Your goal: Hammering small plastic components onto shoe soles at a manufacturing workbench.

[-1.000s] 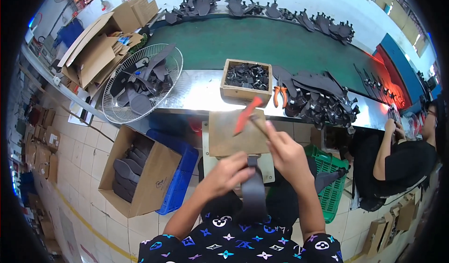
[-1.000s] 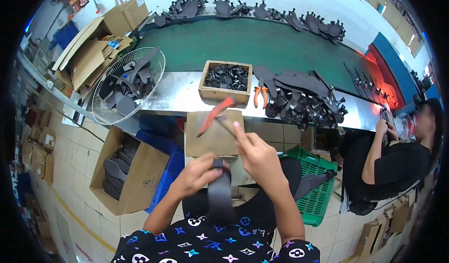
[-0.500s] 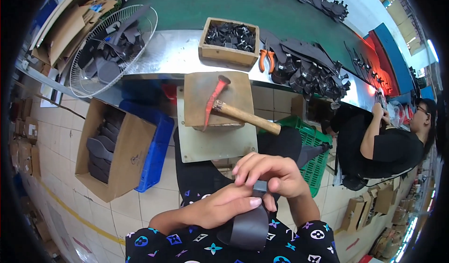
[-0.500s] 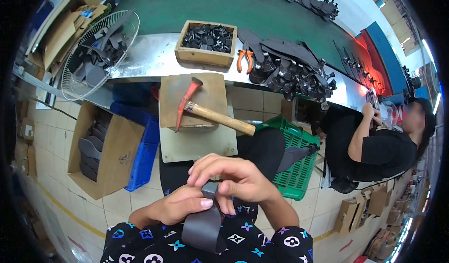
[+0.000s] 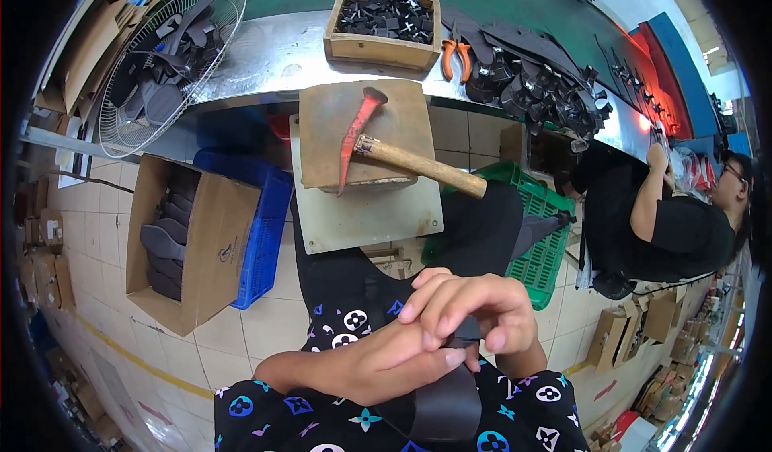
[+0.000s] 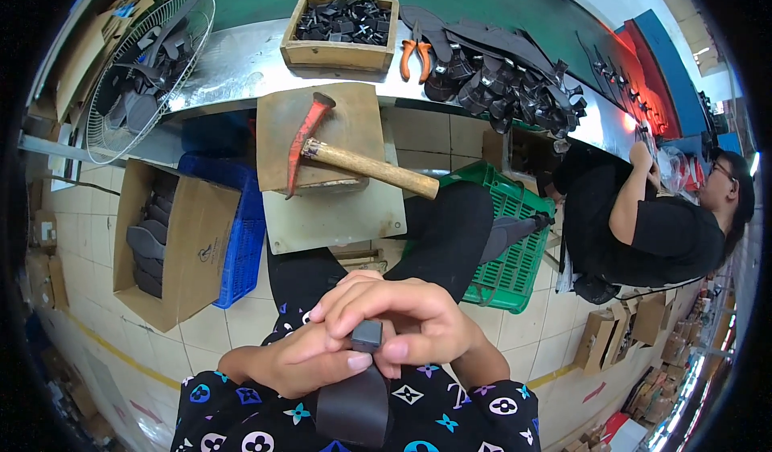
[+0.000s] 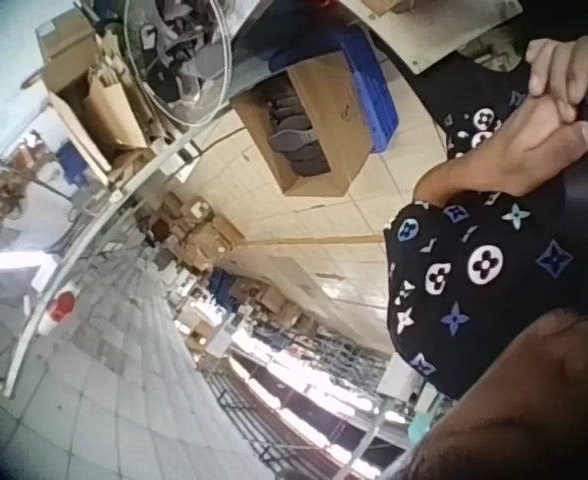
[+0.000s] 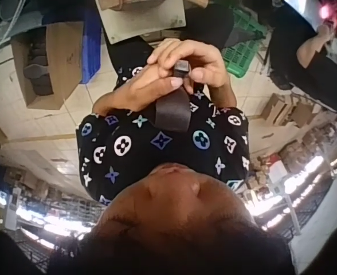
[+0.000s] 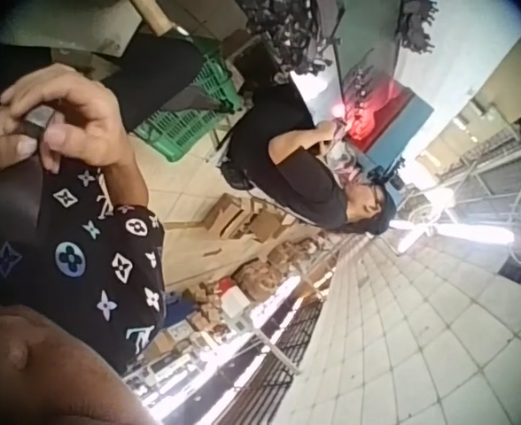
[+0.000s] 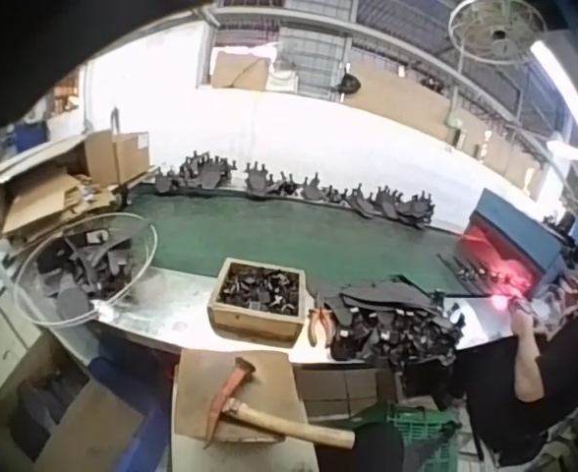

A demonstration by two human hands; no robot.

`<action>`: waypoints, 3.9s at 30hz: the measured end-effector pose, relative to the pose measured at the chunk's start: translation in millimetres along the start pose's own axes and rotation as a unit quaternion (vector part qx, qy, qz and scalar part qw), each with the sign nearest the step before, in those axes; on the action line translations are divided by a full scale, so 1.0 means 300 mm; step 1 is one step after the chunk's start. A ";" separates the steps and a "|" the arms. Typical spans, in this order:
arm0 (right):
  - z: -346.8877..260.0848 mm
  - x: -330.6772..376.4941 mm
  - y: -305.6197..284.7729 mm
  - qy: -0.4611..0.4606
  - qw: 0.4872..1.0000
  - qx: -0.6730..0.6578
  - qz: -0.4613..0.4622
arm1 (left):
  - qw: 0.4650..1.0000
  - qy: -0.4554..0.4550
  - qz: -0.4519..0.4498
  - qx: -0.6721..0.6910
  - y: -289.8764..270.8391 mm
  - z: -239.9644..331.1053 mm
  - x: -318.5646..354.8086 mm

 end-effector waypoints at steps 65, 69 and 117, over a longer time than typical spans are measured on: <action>0.151 0.031 -0.425 0.132 0.902 0.312 0.266 | 0.687 0.342 0.485 -0.420 -0.466 0.454 0.154; 0.006 0.001 -0.332 0.035 0.845 0.482 0.227 | 0.496 0.224 0.483 -0.686 -0.666 0.405 0.035; -0.019 -0.100 -0.103 -0.017 0.947 0.320 0.020 | 0.972 0.091 0.163 -0.143 -0.067 0.145 0.044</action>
Point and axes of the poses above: each hand's wrist, its own x-axis away from the middle knuckle, its own y-axis out of the palm, z = x × y, the point moved 10 cm from there along -x, towards the middle knuckle, and after that the axes turned 12 degrees about x, right-handed, at the moved point
